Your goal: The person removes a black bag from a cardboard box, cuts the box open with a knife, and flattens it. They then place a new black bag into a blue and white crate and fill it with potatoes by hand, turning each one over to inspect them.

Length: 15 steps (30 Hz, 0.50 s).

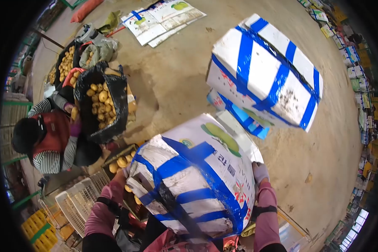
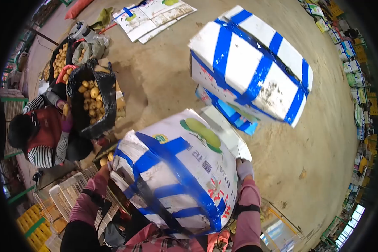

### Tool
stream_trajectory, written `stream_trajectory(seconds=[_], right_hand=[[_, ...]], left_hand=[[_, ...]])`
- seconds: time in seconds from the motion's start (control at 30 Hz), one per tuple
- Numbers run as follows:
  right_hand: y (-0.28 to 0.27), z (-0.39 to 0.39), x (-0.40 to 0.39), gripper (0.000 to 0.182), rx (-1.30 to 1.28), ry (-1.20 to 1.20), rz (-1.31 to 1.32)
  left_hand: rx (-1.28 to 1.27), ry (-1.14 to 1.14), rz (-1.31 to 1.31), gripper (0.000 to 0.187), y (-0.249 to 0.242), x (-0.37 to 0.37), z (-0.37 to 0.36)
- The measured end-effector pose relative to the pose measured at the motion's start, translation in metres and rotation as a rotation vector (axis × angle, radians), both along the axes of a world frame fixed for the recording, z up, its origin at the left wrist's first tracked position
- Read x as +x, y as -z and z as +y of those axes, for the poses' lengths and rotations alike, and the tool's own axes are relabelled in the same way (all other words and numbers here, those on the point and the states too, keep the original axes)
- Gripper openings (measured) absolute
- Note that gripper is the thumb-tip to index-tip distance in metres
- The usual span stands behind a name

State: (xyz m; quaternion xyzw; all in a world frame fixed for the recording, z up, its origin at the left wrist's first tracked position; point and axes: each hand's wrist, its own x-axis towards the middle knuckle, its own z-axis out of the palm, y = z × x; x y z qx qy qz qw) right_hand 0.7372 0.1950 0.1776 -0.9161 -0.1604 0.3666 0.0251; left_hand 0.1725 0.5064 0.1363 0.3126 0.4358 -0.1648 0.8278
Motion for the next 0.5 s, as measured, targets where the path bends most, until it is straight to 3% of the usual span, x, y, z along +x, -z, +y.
stream_trajectory(seconds=[0.2,0.33,0.47,0.5], right_hand=[[-0.041,-0.022,0.003,0.056,-0.090,-0.148,-0.022],[-0.059,-0.064,-0.006,0.055,-0.124,-0.212,-0.031],[-0.059,-0.122,-0.039,0.054,-0.122,-0.219,-0.037],[-0.056,-0.135,-0.049,0.054,-0.122,-0.220,-0.037]], left_hand=[[-0.013,-0.285,-0.096,0.065,-0.009,0.003,-0.125],[0.025,-0.564,-0.209,0.068,-0.042,0.016,-0.209],[0.069,-0.813,-0.002,0.065,-0.064,0.011,-0.268],[0.121,-0.839,-0.032,0.064,-0.007,-0.027,-0.284]])
